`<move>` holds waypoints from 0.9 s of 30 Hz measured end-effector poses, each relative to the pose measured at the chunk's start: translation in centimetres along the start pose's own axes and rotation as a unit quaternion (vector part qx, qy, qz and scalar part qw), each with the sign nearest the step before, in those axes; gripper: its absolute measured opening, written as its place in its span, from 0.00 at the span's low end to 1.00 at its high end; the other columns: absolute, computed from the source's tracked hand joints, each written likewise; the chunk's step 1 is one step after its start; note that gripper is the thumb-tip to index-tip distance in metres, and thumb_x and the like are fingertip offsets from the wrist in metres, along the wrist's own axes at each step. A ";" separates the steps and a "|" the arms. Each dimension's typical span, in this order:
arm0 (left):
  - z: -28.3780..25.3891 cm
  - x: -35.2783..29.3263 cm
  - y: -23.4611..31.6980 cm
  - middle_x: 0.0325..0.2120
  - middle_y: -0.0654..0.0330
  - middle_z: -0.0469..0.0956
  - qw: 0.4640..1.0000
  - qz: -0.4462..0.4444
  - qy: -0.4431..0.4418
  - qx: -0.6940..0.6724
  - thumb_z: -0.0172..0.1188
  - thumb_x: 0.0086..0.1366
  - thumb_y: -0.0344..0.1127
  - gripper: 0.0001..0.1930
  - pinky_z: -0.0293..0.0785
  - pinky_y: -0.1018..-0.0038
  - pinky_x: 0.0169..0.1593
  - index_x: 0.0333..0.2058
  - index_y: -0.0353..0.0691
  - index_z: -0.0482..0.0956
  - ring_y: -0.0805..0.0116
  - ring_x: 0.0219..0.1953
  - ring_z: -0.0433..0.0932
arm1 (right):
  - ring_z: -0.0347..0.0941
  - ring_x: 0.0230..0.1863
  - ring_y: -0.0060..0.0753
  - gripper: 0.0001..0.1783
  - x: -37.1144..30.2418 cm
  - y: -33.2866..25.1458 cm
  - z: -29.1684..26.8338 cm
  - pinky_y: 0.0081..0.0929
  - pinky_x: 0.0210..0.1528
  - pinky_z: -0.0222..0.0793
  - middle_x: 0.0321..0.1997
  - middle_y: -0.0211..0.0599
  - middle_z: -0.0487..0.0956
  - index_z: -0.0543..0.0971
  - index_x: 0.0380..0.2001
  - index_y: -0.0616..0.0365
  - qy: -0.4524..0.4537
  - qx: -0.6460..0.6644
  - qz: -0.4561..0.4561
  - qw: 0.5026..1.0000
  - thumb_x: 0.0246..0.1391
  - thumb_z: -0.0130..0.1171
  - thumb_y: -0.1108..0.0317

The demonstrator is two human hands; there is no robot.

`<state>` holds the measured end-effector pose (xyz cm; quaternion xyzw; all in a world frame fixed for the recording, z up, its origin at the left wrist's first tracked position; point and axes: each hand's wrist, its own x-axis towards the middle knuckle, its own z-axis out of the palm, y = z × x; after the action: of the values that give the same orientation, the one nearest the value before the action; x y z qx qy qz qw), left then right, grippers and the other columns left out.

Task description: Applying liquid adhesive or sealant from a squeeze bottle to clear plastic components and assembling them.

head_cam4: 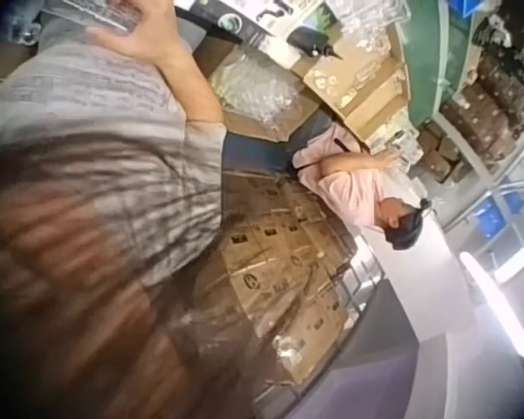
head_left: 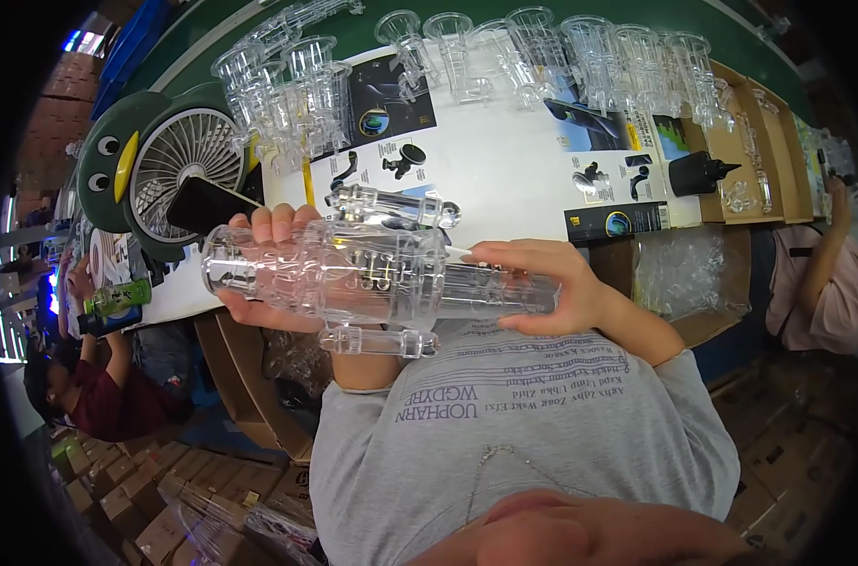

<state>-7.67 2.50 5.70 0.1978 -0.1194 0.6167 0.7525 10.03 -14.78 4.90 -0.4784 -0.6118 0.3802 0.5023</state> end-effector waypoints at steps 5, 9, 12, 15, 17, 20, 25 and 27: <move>2.2 -1.1 0.4 0.33 0.56 0.68 0.991 -0.006 0.056 0.119 0.55 0.51 0.56 0.33 0.65 0.67 0.45 0.48 0.36 0.60 0.64 0.37 0.68 | 0.70 0.29 0.30 0.40 0.8 -1.0 -0.1 0.22 0.33 0.67 0.45 0.39 0.73 0.64 0.55 0.53 -0.075 0.002 0.069 0.995 0.32 0.63 0.70; 3.4 -1.8 0.3 0.30 0.53 0.71 0.968 -0.014 -0.122 0.220 0.63 0.48 0.47 0.30 0.67 0.62 0.47 0.44 0.38 0.59 0.59 0.39 0.71 | 0.73 0.33 0.38 0.33 0.9 -0.7 1.0 0.28 0.33 0.68 0.35 0.44 0.74 0.69 0.44 0.62 -0.050 -0.179 0.046 0.981 0.28 0.67 0.67; 5.2 -1.6 -0.4 0.27 0.49 0.72 0.964 0.108 -0.210 0.126 0.65 0.46 0.41 0.31 0.68 0.60 0.43 0.43 0.37 0.56 0.56 0.35 0.72 | 0.73 0.30 0.41 0.28 1.1 -0.8 1.9 0.30 0.32 0.68 0.30 0.43 0.74 0.70 0.37 0.61 -0.055 -0.198 0.005 0.979 0.27 0.68 0.66; 5.9 -1.0 1.2 0.24 0.46 0.71 0.911 -0.002 -0.393 0.127 0.65 0.46 0.40 0.32 0.69 0.60 0.39 0.44 0.35 0.54 0.54 0.31 0.73 | 0.74 0.27 0.42 0.26 0.6 -0.9 3.5 0.31 0.29 0.68 0.27 0.41 0.74 0.71 0.33 0.61 -0.024 -0.188 -0.005 0.982 0.26 0.68 0.65; 6.3 -1.7 0.4 0.24 0.46 0.71 0.951 0.005 -0.288 0.115 0.65 0.46 0.40 0.33 0.69 0.62 0.36 0.43 0.33 0.54 0.55 0.29 0.72 | 0.73 0.25 0.42 0.26 0.7 -0.4 3.9 0.31 0.28 0.68 0.26 0.41 0.75 0.71 0.33 0.62 0.015 -0.186 0.001 0.982 0.26 0.69 0.64; 7.2 -2.0 0.9 0.24 0.47 0.71 0.944 0.039 -0.292 0.151 0.65 0.46 0.38 0.32 0.68 0.64 0.34 0.42 0.33 0.54 0.57 0.28 0.72 | 0.71 0.22 0.44 0.22 1.2 -0.3 4.5 0.30 0.25 0.67 0.23 0.40 0.74 0.73 0.30 0.61 0.055 -0.197 -0.067 0.977 0.27 0.67 0.67; 7.7 -1.9 1.9 0.24 0.50 0.72 0.920 0.024 -0.317 0.230 0.61 0.52 0.47 0.31 0.69 0.64 0.34 0.43 0.37 0.51 0.57 0.27 0.73 | 0.73 0.23 0.43 0.21 1.9 -0.7 4.0 0.29 0.26 0.68 0.23 0.40 0.74 0.74 0.29 0.61 -0.019 -0.139 -0.031 0.990 0.26 0.67 0.67; 7.4 -1.8 1.7 0.23 0.50 0.72 0.920 0.025 -0.319 0.225 0.61 0.52 0.47 0.32 0.69 0.65 0.33 0.43 0.37 0.51 0.57 0.26 0.73 | 0.73 0.24 0.43 0.21 2.1 -0.7 3.8 0.29 0.26 0.68 0.24 0.41 0.75 0.74 0.29 0.61 -0.027 -0.126 -0.024 0.991 0.26 0.67 0.67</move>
<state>-9.23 -2.05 11.79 0.5448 -0.2163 0.5505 0.5945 6.08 -12.87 5.28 -0.5133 -0.6792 0.3004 0.4301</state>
